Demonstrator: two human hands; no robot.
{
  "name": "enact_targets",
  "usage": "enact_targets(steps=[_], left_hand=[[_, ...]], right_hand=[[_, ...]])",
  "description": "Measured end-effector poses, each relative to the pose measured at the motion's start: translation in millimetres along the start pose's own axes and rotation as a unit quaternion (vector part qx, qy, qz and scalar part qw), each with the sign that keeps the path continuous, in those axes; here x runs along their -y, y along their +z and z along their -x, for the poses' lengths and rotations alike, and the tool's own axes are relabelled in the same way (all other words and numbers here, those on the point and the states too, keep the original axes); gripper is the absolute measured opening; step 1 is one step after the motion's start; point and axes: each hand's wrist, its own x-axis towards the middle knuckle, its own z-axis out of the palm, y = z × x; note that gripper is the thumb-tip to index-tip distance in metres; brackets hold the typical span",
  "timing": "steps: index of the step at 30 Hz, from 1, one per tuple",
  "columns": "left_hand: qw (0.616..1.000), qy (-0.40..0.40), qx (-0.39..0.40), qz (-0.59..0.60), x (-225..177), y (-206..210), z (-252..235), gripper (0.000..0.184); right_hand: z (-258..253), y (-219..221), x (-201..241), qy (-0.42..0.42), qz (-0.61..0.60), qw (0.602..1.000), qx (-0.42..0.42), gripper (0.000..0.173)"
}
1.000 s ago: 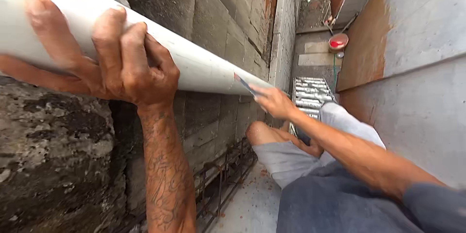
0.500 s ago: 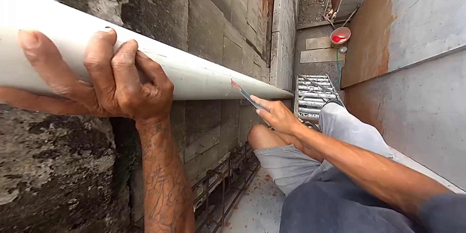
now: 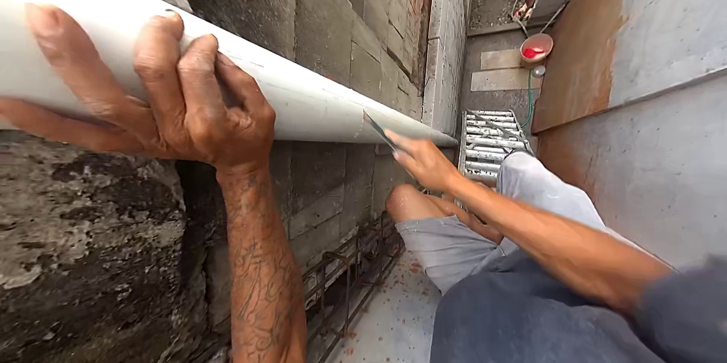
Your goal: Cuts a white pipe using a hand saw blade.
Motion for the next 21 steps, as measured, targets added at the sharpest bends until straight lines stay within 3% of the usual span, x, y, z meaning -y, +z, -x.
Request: enact_targets(steps=[2,6,11,14,18,21], left_hand=[[1.000,-0.002,-0.011,0.002,1.7,5.7,0.4,0.022],[1.000,-0.016,-0.006,0.010,-3.5,2.1,2.2,0.020],[1.000,-0.005,-0.005,0.005,3.6,7.7,3.0,0.022],[1.000,-0.016,-0.005,0.005,-2.3,4.1,3.8,0.021],[1.000,-0.004,-0.006,0.002,0.7,4.6,1.4,0.022],[1.000,-0.009,-0.004,0.007,-0.7,5.4,3.9,0.021]], right_hand=[[9.6,-5.4,-4.1,0.014,0.008,1.000,0.005,0.047],[-30.5,5.4,-1.5,0.023,-0.021,0.999,0.027,0.047],[3.3,-1.4,-3.7,0.060,-0.046,0.997,0.010,0.046],[-30.7,17.5,-4.0,0.026,-0.038,0.999,-0.001,0.047],[10.9,25.6,-2.4,0.046,-0.053,0.997,-0.026,0.049],[2.8,25.6,0.4,0.065,-0.069,0.995,-0.016,0.047]])
